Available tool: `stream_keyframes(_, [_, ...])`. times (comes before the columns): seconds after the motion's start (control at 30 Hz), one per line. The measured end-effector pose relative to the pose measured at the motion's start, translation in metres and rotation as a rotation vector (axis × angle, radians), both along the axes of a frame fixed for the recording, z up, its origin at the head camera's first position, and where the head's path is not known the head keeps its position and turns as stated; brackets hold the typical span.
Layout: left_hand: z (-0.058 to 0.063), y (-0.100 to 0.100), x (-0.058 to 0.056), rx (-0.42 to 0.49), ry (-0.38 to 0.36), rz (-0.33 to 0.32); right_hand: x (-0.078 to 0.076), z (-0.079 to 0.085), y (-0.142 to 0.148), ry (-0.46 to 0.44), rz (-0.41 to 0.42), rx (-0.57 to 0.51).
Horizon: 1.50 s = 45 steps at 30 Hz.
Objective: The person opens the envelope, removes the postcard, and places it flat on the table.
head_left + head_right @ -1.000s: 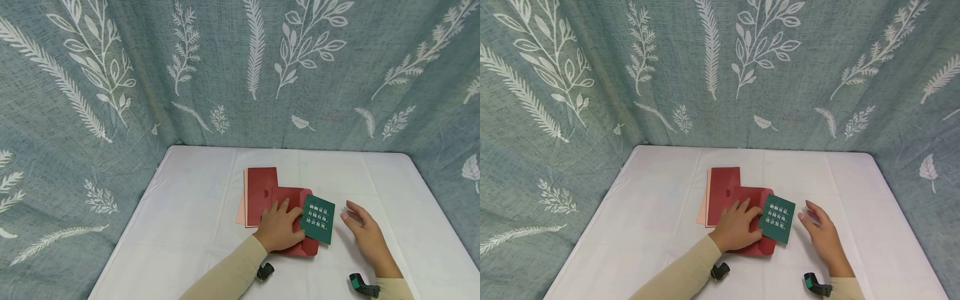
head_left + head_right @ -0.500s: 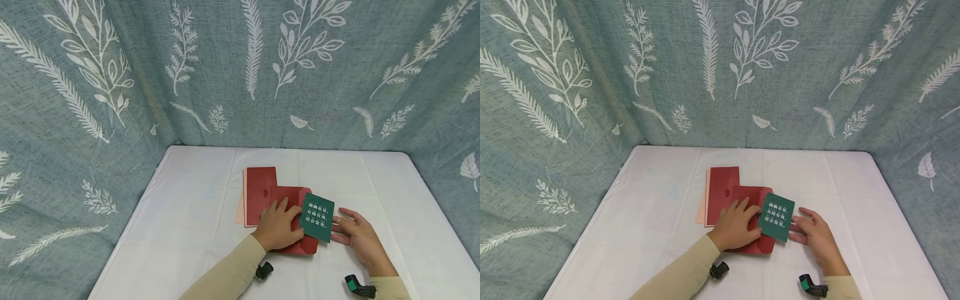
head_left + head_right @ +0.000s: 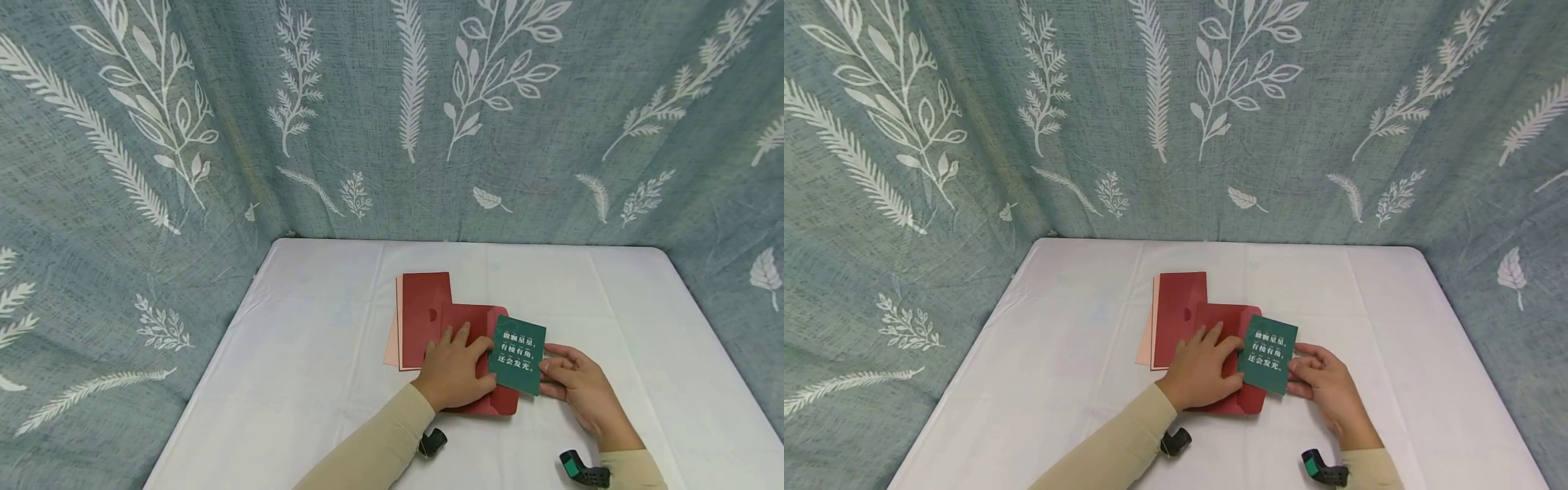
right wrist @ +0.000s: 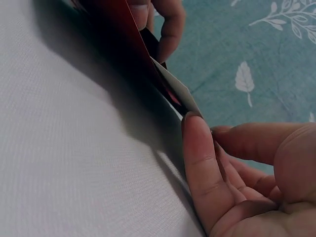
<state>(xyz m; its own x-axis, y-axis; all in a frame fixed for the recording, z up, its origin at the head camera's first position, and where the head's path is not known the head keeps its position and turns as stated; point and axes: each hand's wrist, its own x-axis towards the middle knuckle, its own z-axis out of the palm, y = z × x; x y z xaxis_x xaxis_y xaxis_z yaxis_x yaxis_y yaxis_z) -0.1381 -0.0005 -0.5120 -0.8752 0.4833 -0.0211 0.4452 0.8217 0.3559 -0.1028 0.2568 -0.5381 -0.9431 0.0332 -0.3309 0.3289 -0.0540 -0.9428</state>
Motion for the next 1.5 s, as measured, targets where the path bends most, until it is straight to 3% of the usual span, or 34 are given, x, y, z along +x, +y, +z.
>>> stream_keyframes(0.37, [-0.001, 0.001, -0.001, -0.019, 0.012, -0.005, 0.000, 0.002, 0.004, 0.004, -0.033, -0.006])
stream_keyframes(1.0, [-0.004, 0.000, 0.001, -0.081, 0.079, -0.031, 0.001, 0.008, 0.039, 0.027, -0.157, 0.002])
stream_keyframes(1.5, [-0.006, 0.001, 0.002, -0.117, 0.088, -0.032, 0.003, 0.012, 0.073, 0.004, -0.252, 0.118])
